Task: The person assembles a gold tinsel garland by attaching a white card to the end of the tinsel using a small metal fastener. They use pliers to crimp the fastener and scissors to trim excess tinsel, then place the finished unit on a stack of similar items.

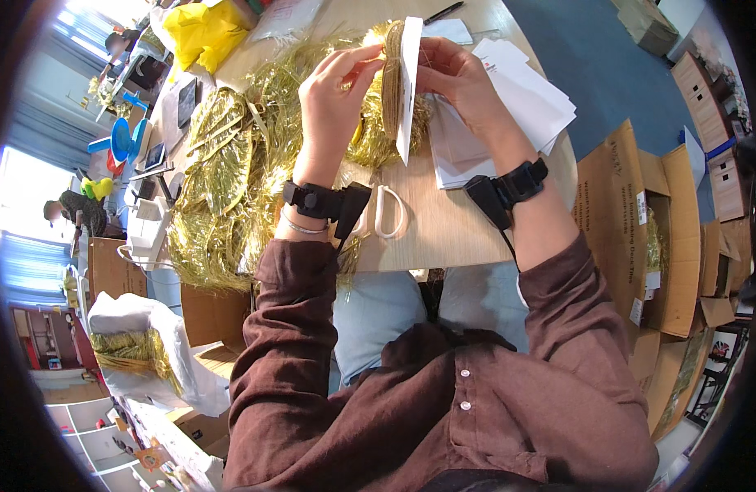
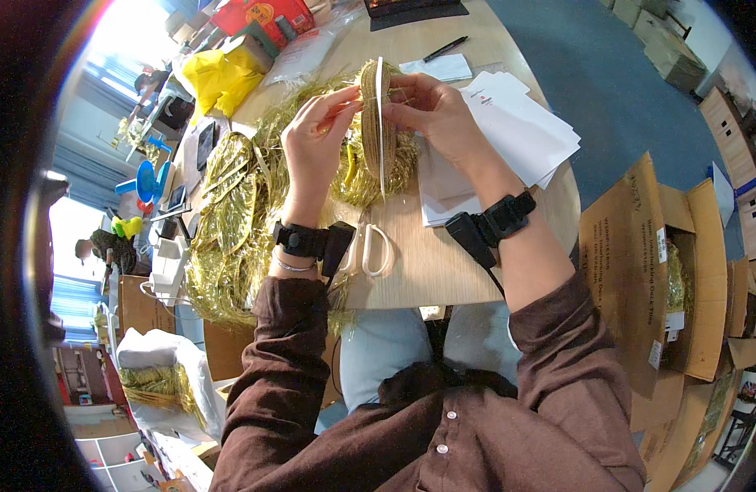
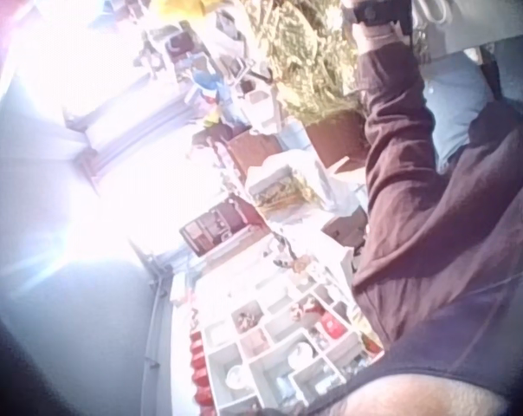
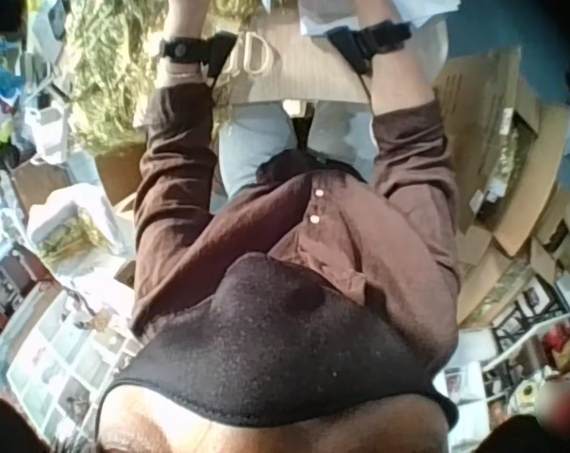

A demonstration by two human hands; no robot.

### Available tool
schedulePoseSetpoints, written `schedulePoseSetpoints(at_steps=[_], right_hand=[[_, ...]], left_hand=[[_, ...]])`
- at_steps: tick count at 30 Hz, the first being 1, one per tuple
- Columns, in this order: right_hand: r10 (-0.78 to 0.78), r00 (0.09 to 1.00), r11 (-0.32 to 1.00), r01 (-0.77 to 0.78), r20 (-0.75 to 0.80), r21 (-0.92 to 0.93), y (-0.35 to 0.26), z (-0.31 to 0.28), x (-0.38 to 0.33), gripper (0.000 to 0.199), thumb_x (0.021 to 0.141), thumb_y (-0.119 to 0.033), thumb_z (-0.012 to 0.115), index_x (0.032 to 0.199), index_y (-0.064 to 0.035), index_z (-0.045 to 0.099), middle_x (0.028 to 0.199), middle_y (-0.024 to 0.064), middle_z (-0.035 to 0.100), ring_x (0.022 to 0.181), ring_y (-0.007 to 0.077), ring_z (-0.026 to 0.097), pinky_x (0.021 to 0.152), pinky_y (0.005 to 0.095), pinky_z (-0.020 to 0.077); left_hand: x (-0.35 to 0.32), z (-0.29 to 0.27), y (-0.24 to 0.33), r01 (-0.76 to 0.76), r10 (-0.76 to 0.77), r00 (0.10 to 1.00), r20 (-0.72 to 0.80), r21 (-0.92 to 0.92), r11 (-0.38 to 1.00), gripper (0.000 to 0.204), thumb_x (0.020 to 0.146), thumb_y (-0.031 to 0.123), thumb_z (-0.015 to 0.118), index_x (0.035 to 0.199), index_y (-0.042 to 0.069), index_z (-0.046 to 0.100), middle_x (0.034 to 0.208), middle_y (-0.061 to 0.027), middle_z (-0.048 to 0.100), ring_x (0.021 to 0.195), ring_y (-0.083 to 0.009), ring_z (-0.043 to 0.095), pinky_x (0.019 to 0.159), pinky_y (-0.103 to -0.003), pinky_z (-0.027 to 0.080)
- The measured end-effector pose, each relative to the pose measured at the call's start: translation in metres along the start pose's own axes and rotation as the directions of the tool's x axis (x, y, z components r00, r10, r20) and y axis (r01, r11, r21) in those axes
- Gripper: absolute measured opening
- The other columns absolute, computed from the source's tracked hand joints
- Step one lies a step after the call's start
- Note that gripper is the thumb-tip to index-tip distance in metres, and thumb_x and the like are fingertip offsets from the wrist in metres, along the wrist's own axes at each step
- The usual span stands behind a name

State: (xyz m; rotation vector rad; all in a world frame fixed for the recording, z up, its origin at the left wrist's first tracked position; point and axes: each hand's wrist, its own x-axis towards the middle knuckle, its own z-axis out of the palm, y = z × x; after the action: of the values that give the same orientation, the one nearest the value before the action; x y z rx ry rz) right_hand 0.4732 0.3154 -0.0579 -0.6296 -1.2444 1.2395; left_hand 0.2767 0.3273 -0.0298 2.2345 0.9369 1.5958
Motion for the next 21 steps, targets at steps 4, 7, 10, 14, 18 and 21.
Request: schedulePoseSetpoints(at_steps=[4, 7, 10, 14, 18, 21], right_hand=[[-0.006, 1.000, 1.000, 0.006, -0.001, -0.020, 0.001, 0.002, 0.001, 0.041, 0.088, -0.012, 0.078, 0.126, -0.0037, 0.063, 0.101, 0.0035, 0.068, 0.090, 0.0107, 0.065, 0.080, 0.0265, 0.0540], [-0.007, 1.000, 1.000, 0.007, 0.001, -0.027, 0.001, 0.003, 0.000, 0.041, 0.088, -0.011, 0.077, 0.126, -0.0035, 0.063, 0.101, 0.0034, 0.068, 0.090, 0.0104, 0.065, 0.080, 0.0261, 0.0546], [-0.010, 1.000, 1.000, 0.010, 0.002, -0.026, 0.001, 0.004, 0.000, 0.039, 0.089, -0.010, 0.077, 0.125, -0.0028, 0.063, 0.100, 0.0038, 0.068, 0.089, 0.0105, 0.065, 0.079, 0.0259, 0.0552], [-0.059, 0.997, 0.998, 0.059, -0.054, -0.012, 0.003, 0.011, -0.001, 0.034, 0.088, -0.008, 0.077, 0.118, -0.0015, 0.062, 0.099, 0.0047, 0.067, 0.087, 0.0111, 0.066, 0.076, 0.0259, 0.0561], [-0.130, 0.979, 0.991, 0.127, -0.154, -0.030, 0.005, 0.017, -0.002, 0.030, 0.087, -0.005, 0.077, 0.112, -0.0011, 0.062, 0.096, 0.0054, 0.067, 0.087, 0.0115, 0.066, 0.075, 0.0256, 0.0567], [-0.154, 0.977, 0.978, 0.129, -0.149, -0.161, 0.004, 0.018, 0.000, 0.030, 0.087, -0.006, 0.078, 0.111, -0.0016, 0.062, 0.094, 0.0064, 0.068, 0.086, 0.0116, 0.066, 0.075, 0.0256, 0.0570]], left_hand=[[-0.001, -0.002, 0.001, -0.076, 0.081, 0.996, -0.037, 0.133, 0.988, 0.022, 0.088, 0.008, 0.075, 0.109, 0.007, 0.074, 0.095, -0.0071, 0.073, 0.081, -0.0164, 0.072, 0.072, -0.028, 0.057], [-0.003, 0.002, 0.006, -0.036, 0.047, 0.995, -0.088, 0.118, 0.992, 0.018, 0.087, 0.006, 0.075, 0.105, 0.005, 0.073, 0.094, -0.0073, 0.073, 0.082, -0.0169, 0.073, 0.072, -0.028, 0.057], [-0.004, 0.006, 0.009, 0.053, -0.047, 0.990, -0.135, 0.039, 0.998, 0.012, 0.088, 0.005, 0.074, 0.099, 0.004, 0.072, 0.093, -0.0077, 0.073, 0.083, -0.0171, 0.073, 0.073, -0.028, 0.057], [-0.004, 0.011, 0.008, 0.036, -0.024, 0.987, -0.158, 0.071, 0.997, 0.009, 0.088, 0.004, 0.073, 0.097, 0.003, 0.072, 0.093, -0.0086, 0.072, 0.082, -0.0173, 0.073, 0.073, -0.028, 0.057], [-0.003, 0.013, 0.007, 0.055, -0.051, 0.985, -0.166, 0.020, 0.998, 0.010, 0.088, 0.003, 0.073, 0.098, 0.003, 0.074, 0.093, -0.0089, 0.072, 0.080, -0.0175, 0.072, 0.073, -0.028, 0.057], [-0.003, 0.013, 0.007, 0.016, -0.002, 0.984, -0.177, 0.075, 0.997, 0.011, 0.088, 0.003, 0.072, 0.099, 0.003, 0.075, 0.093, -0.0086, 0.072, 0.079, -0.0170, 0.072, 0.072, -0.027, 0.057]])
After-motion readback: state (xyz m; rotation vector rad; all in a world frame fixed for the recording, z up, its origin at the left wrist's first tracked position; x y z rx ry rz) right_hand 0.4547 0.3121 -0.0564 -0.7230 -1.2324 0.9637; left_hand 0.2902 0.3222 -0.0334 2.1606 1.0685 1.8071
